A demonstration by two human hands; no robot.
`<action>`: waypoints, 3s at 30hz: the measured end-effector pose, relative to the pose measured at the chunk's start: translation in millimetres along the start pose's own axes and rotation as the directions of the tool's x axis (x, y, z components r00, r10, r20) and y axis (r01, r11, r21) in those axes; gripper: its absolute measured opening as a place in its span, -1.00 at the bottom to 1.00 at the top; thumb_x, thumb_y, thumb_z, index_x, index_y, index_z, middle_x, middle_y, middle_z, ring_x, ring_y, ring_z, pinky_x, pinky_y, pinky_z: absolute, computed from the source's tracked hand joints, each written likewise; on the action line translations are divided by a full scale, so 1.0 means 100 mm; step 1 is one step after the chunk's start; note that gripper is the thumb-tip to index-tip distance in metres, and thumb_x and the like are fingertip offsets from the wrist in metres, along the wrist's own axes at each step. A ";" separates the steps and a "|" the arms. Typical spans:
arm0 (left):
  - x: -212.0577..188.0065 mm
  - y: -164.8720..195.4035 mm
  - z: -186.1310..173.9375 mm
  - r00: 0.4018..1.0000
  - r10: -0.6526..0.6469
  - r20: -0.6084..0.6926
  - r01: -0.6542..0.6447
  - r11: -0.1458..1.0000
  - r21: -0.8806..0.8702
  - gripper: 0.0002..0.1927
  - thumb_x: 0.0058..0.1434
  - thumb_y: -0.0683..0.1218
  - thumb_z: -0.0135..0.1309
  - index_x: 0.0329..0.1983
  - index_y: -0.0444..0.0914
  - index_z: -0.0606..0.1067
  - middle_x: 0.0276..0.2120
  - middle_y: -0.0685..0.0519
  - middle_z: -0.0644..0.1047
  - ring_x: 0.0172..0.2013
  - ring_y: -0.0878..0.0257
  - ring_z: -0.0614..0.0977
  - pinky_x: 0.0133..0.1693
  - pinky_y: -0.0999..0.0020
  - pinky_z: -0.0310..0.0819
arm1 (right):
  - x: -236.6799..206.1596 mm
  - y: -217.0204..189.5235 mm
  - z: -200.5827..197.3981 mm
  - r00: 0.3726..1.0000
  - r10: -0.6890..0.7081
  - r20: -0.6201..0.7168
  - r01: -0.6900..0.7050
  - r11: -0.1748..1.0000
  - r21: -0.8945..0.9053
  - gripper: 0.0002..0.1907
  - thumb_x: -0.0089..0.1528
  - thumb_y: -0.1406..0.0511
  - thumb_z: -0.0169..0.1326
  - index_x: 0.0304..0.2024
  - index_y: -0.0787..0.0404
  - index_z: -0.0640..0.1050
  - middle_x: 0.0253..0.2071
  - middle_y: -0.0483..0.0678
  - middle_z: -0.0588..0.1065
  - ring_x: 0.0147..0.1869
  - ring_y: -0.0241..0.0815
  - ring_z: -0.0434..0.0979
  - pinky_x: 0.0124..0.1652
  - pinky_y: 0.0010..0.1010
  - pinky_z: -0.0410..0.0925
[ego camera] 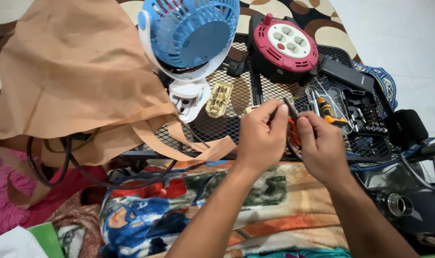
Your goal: The person sits on the floor at a low table and works on a wall socket and a power strip, cutting and stripping wire with scissors and pliers and manipulating the socket components by hand. They pick up and set down pliers, a screwdriver and a socket set while working on the parts.
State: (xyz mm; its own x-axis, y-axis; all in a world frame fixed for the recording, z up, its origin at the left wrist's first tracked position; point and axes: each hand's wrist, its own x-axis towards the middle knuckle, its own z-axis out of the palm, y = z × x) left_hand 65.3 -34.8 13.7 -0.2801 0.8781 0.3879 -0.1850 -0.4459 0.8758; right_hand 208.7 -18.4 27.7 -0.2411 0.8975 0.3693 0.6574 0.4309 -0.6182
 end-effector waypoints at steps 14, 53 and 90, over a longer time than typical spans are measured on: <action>0.03 -0.03 -0.02 0.995 -0.096 0.018 0.095 0.994 0.057 -0.76 0.43 -0.15 -0.03 -0.34 -0.38 0.48 -0.58 0.21 0.37 -0.49 0.53 0.31 -0.50 0.45 0.21 | -0.01 0.12 0.08 0.998 0.063 -0.004 -0.061 0.985 0.164 -0.73 0.46 0.25 -0.06 -0.13 0.34 0.56 -0.47 -0.10 0.49 -0.39 -0.41 0.39 -0.37 -0.45 0.33; 0.02 -0.66 -0.39 0.979 -0.188 0.072 0.197 0.969 -0.146 -0.79 0.45 -0.15 0.04 -0.10 -0.40 0.59 -0.46 0.21 0.47 -0.43 0.52 0.40 -0.40 0.55 0.28 | 0.65 0.38 -0.07 0.894 -0.327 0.308 0.447 0.709 -0.545 -0.57 0.26 0.12 0.16 0.05 0.27 0.53 -0.10 0.14 0.45 0.03 0.14 0.43 0.01 -0.08 0.33; 0.12 0.00 -0.06 0.992 -0.061 0.110 0.041 0.984 0.173 -0.82 0.38 -0.11 0.03 -0.22 -0.35 0.48 -0.57 0.09 0.49 -0.53 0.42 0.46 -0.44 0.41 0.38 | -0.17 0.84 -0.60 0.702 -0.078 0.708 -0.555 0.564 0.612 -0.13 0.14 -0.03 0.32 0.26 0.41 0.35 -0.23 -0.01 0.43 -0.24 -0.19 0.43 -0.24 -0.35 0.39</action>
State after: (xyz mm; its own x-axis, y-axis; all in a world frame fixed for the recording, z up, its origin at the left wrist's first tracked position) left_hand 55.8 -25.2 17.2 -0.1629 0.9173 0.3634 -0.0305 -0.3729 0.9274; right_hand 310.6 -3.2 10.8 -0.7259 0.6627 -0.1841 0.0679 -0.1973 -0.9780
